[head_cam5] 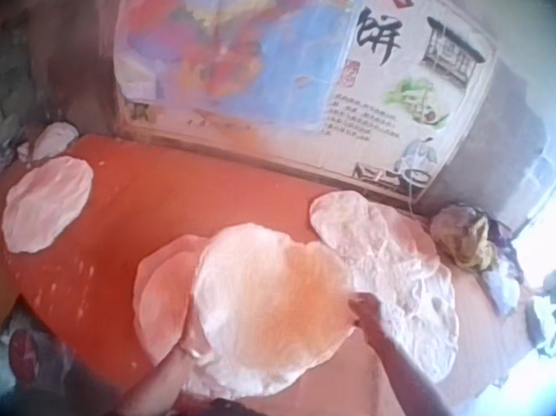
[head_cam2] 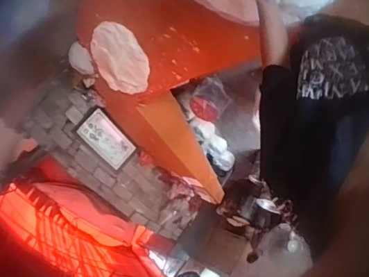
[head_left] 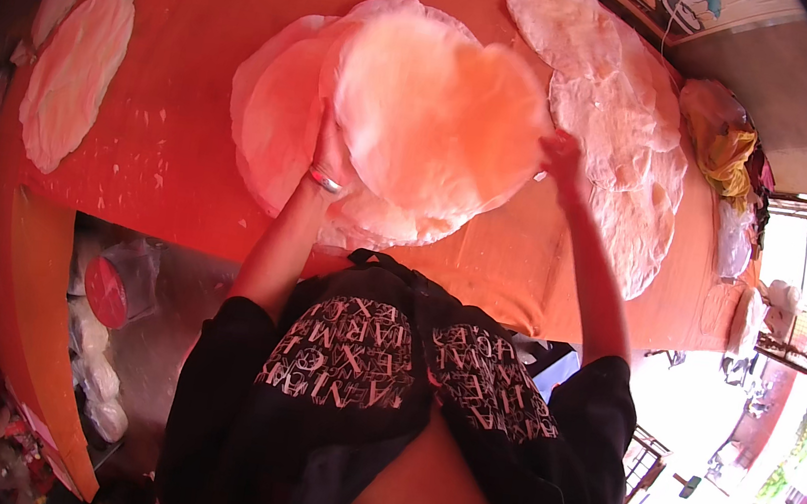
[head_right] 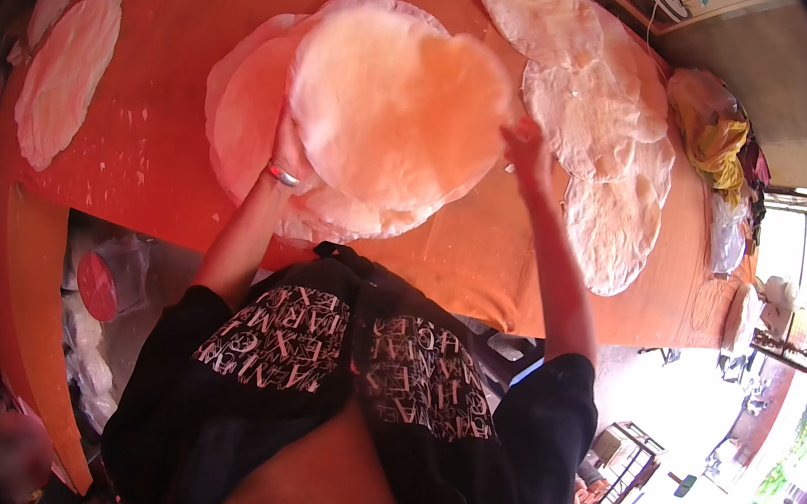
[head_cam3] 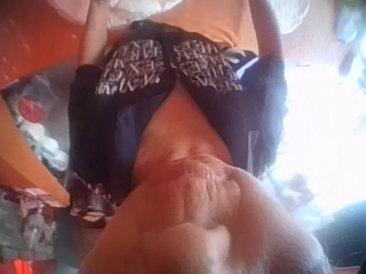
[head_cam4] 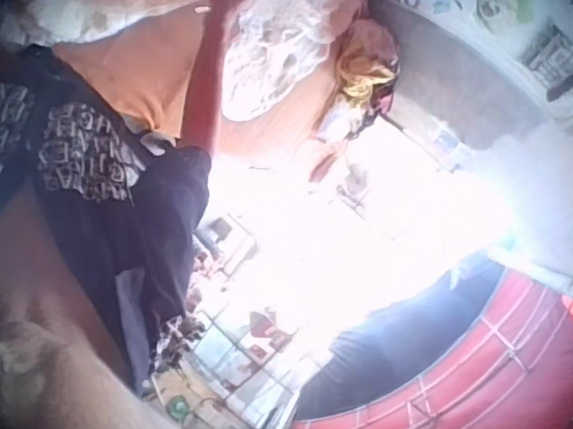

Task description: The person uses their hands to separate, flip, and stack several large, thin, translucent flatbreads on a long table covered with an orange cloth.

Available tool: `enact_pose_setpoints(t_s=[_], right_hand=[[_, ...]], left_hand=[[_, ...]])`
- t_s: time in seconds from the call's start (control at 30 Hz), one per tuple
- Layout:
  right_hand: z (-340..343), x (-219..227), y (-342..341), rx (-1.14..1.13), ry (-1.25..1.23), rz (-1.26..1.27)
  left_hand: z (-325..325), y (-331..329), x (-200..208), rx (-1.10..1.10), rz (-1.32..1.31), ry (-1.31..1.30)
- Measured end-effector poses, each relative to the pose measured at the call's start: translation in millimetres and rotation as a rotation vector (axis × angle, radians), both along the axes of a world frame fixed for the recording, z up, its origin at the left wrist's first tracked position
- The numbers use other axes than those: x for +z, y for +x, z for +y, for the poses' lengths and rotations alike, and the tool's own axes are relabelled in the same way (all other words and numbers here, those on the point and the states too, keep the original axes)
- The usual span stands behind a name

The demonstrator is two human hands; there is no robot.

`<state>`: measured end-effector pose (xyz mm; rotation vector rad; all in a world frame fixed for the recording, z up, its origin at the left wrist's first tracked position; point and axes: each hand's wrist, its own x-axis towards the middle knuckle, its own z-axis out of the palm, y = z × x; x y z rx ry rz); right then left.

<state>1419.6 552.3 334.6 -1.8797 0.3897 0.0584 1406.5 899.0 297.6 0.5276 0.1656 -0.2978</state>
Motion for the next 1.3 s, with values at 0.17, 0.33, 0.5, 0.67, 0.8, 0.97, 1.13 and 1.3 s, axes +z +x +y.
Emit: enact_pose_setpoints(t_s=[0.17, 0.33, 0.5, 0.67, 0.8, 0.97, 1.13, 1.3], right_hand=[[91.2, -44.5, -27.9, 0.325, -0.208, -0.086], [180.2, 5.5, -17.1, 0.688, -0.165, -0.203], [181.2, -13.4, 11.0, 0.634, -0.020, 0.013], [123.5, -24.6, 17.4, 0.432, 0.365, 0.233], [5.2, -24.1, 39.0, 0.313, 0.207, -0.105], [-174.0, 52.9, 66.7, 0.423, -0.698, -0.298], [-159.8, 136.6, 105.3, 0.120, 0.117, -0.252], [-17.7, 82.2, 186.6, 0.349, -0.842, -0.747]], left_hand=[[-10.6, -6.3, -12.5, -0.084, 0.088, -0.017], [-20.1, 1.5, -16.9, -0.114, 0.004, 0.333], [-21.9, 4.9, -5.9, -0.004, 0.112, 0.480], [-2.4, 14.6, -48.0, 0.104, 0.211, 0.657], [29.7, 12.6, -63.8, 0.181, 0.241, 0.780], [78.0, 13.4, -105.9, 0.296, 0.273, 0.965], [95.6, 17.5, -128.5, 0.301, 0.161, 1.182], [67.3, 12.4, -54.3, 0.544, -0.044, 1.648]])
